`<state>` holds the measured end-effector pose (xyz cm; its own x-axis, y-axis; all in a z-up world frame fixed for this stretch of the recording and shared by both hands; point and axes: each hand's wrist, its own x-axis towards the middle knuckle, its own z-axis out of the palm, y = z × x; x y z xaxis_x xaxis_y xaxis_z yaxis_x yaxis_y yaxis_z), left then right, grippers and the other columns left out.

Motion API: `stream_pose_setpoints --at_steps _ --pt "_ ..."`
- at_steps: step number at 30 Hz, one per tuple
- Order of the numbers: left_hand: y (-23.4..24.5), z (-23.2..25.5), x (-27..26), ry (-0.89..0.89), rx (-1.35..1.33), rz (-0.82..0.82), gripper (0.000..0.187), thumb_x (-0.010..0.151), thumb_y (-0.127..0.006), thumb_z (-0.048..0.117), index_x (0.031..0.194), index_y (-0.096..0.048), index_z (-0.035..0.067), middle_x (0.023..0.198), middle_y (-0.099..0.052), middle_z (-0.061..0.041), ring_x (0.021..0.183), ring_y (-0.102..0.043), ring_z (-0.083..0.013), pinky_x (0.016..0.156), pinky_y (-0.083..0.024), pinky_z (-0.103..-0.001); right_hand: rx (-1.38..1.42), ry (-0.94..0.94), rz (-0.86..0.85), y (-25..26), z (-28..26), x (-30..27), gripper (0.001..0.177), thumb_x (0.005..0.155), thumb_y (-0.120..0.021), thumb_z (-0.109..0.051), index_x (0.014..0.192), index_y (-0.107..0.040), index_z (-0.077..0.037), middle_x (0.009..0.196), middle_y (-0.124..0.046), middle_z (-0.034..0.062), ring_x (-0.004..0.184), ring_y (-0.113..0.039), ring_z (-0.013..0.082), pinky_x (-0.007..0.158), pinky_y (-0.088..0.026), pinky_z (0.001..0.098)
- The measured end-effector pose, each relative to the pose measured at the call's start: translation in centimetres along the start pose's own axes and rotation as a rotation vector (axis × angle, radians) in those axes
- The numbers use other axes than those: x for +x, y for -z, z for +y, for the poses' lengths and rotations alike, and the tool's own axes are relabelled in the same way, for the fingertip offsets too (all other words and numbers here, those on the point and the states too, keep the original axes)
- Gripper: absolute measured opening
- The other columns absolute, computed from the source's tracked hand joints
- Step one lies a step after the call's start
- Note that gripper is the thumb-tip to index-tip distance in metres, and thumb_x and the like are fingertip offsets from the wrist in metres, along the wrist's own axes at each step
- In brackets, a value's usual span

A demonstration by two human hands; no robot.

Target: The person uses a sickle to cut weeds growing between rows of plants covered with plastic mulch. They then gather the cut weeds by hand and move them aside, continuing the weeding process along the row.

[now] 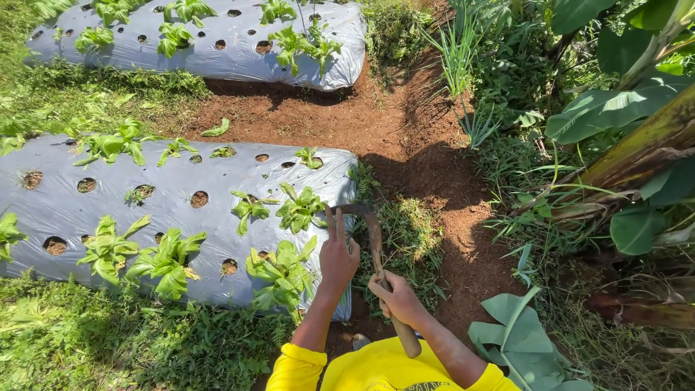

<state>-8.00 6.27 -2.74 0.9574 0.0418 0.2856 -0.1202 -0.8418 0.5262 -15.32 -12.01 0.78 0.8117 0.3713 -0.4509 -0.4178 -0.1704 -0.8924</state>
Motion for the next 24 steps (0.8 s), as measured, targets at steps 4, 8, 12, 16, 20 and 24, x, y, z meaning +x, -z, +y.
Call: stream_pose_setpoints --at_steps 4,8,12,16,20,24 --pt "-1.6 -0.9 -0.6 0.017 -0.036 0.055 0.084 0.101 -0.057 0.007 0.172 -0.011 0.011 0.18 -0.007 -0.015 0.044 -0.037 -0.0121 0.041 -0.031 -0.026 -0.002 -0.055 -0.019 -0.3 -0.9 -0.1 0.019 0.106 -0.069 -0.029 0.113 -0.064 -0.012 0.056 -0.045 0.0049 0.047 -0.041 0.0156 0.052 -0.044 0.0333" --pt "-2.0 -1.0 -1.2 0.047 -0.095 0.044 0.089 0.101 -0.055 0.006 0.171 0.0 0.011 0.18 -0.013 -0.018 0.043 -0.038 -0.0147 0.04 -0.032 -0.029 -0.018 -0.095 -0.013 -0.4 -0.6 -0.2 0.024 0.104 -0.07 -0.03 0.118 -0.064 -0.011 0.055 -0.046 0.0032 0.045 -0.042 0.0143 0.05 -0.043 0.0307" --pt "-0.9 -0.2 -1.2 0.058 -0.195 0.013 0.09 0.101 -0.051 0.001 0.172 0.004 0.014 0.182 -0.006 -0.013 0.044 -0.038 -0.0147 0.041 -0.031 -0.028 -0.103 -0.019 -0.029 -0.2 -0.3 -0.1 0.014 0.105 -0.069 -0.025 0.106 -0.063 -0.013 0.054 -0.049 0.0041 0.044 -0.044 0.0151 0.05 -0.048 0.0306" --pt "-1.1 -0.4 -1.3 0.025 -0.223 0.053 0.092 0.099 -0.05 -0.002 0.172 0.004 0.015 0.182 -0.006 -0.014 0.044 -0.036 -0.0125 0.042 -0.03 -0.026 -0.134 0.006 -0.033 -0.1 -0.1 0.0 0.014 0.104 -0.069 -0.026 0.106 -0.064 -0.013 0.052 -0.051 0.0036 0.042 -0.045 0.0144 0.048 -0.049 0.0294" --pt "-0.4 -0.2 -0.4 0.035 -0.262 0.042 0.092 0.1 -0.05 -0.004 0.171 0.005 0.017 0.181 -0.012 -0.015 0.045 -0.036 -0.0154 0.042 -0.031 -0.03 -0.13 0.035 -0.06 0.1 -0.2 0.4 0.016 0.105 -0.069 -0.027 0.111 -0.064 -0.013 0.055 -0.05 0.0051 0.043 -0.044 0.0158 0.048 -0.048 0.0315" --pt "2.0 1.5 -0.5 0.02 -0.188 0.034 0.089 0.101 -0.045 -0.003 0.172 0.006 0.012 0.175 -0.015 -0.025 0.074 -0.073 -0.0368 0.049 -0.055 -0.044 0.043 0.233 -0.142 1.0 2.7 1.4 0.022 0.107 -0.062 -0.008 0.124 -0.063 0.006 0.076 -0.061 0.0117 0.044 -0.059 0.0133 0.041 -0.055 0.033"
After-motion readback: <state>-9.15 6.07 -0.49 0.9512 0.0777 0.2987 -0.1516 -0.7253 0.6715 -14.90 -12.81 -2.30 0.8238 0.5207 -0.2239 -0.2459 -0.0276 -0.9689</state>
